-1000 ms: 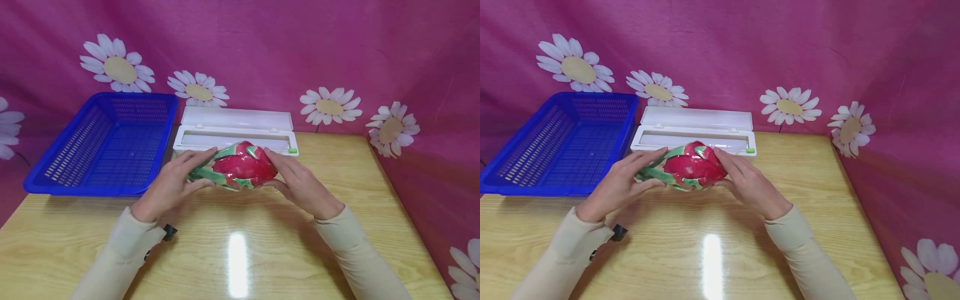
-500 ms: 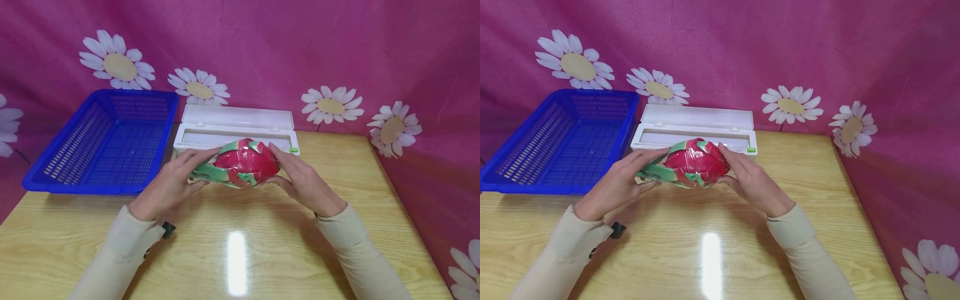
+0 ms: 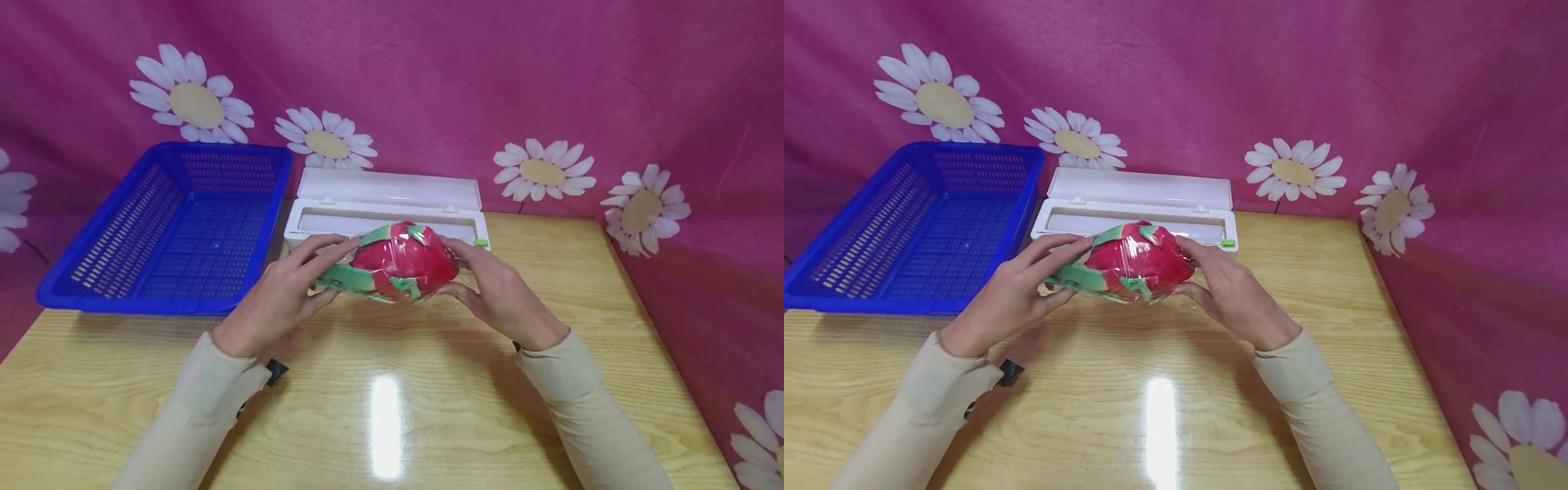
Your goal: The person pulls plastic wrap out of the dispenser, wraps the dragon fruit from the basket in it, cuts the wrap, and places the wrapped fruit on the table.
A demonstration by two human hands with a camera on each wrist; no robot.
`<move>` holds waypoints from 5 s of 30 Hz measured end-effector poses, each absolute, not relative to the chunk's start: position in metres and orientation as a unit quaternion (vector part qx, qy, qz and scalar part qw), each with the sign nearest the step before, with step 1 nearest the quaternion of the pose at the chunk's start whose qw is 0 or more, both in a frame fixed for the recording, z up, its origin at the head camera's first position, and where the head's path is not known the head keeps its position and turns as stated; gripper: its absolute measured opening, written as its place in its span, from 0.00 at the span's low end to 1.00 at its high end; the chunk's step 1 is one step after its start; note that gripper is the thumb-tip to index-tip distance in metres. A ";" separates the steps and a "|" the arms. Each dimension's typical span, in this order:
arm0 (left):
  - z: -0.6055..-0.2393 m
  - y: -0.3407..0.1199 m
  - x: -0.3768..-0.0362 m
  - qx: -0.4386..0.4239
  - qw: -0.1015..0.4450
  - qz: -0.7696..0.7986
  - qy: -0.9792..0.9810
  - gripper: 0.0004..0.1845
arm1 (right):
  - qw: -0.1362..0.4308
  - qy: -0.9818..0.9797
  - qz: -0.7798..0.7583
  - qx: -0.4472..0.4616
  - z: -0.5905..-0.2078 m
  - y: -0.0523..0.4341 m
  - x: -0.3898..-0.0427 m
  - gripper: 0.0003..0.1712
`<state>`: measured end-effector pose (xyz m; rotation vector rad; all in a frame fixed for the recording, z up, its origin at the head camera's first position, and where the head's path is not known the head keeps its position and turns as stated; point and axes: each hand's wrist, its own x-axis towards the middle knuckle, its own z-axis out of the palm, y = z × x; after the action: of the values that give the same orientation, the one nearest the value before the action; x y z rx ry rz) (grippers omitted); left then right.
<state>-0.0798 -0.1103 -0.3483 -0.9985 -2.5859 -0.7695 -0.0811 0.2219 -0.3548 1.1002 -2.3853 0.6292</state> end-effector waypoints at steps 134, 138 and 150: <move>-0.314 -0.095 -0.092 -0.282 0.361 -0.434 -0.776 0.24 | 0.307 -0.785 0.435 0.318 -0.309 0.207 -0.089 0.33; -0.312 -0.095 -0.090 -0.278 0.366 -0.431 -0.777 0.24 | 0.311 -0.776 0.443 0.323 -0.307 0.205 -0.088 0.30; -0.310 -0.094 -0.084 -0.271 0.374 -0.428 -0.777 0.24 | 0.320 -0.762 0.455 0.330 -0.307 0.202 -0.084 0.27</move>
<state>-0.0842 -0.0937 -0.3096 -0.6949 -1.9887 -1.0956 -0.0843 0.2018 -0.3066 0.8662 -2.0036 1.1967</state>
